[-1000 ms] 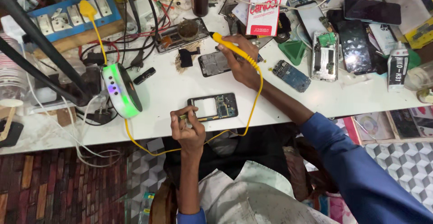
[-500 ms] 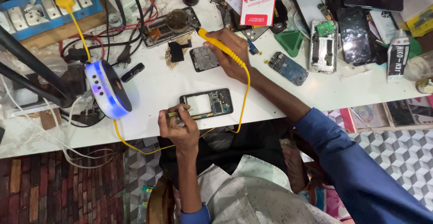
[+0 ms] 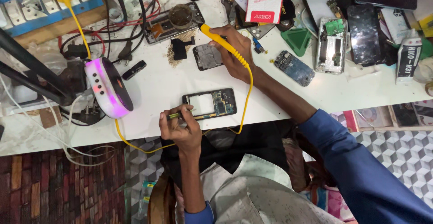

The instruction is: The person uses a soldering iron and a green-handled tool to work on the circuit board of a disassembled mobile phone. They repeatedly apply heat to specific points on the board while manipulating components with the other hand.

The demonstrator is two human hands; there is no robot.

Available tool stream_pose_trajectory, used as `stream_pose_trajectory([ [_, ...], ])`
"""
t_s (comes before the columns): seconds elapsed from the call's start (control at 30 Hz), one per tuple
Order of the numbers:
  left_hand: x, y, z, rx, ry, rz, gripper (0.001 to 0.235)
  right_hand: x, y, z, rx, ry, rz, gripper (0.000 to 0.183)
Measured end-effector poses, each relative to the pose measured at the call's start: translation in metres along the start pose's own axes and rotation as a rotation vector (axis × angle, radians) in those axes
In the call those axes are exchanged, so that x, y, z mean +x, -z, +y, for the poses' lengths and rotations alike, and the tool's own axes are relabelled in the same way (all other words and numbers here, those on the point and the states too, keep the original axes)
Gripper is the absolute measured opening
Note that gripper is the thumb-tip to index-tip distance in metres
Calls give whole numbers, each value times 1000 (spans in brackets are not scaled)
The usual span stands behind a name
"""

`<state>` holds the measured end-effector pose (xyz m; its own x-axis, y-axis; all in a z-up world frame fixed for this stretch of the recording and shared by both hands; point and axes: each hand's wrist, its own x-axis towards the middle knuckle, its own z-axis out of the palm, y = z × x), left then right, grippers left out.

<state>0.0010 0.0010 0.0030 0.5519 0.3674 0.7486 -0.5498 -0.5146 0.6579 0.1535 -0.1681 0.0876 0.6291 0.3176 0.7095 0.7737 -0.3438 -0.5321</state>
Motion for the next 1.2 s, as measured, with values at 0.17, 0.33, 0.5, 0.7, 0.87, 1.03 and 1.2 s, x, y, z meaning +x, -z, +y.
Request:
stream_pose_trajectory([
  [0.17,0,0,2,9,10,7,70,3,0,0,4,-31,-57,24],
  [0.33,-5,0,-4,30,-30,12,71,4,0,-1,42,29,-46,22],
  [0.5,2,-1,4,67,-11,34,71,15,9,-12,-58,83,-68,23],
  [0.7,-2,1,3,65,-1,-4,64,3,10,-10,28,75,-38,20],
  [0.87,-4,5,13,-43,119,56,56,-10,14,-8,74,39,95,15],
  [1.03,5,19,31,71,91,19,55,-30,29,-28,566,-176,421,29],
  [1.2,24,27,30,298,57,-111,60,-73,57,-53,722,-360,635,40],
])
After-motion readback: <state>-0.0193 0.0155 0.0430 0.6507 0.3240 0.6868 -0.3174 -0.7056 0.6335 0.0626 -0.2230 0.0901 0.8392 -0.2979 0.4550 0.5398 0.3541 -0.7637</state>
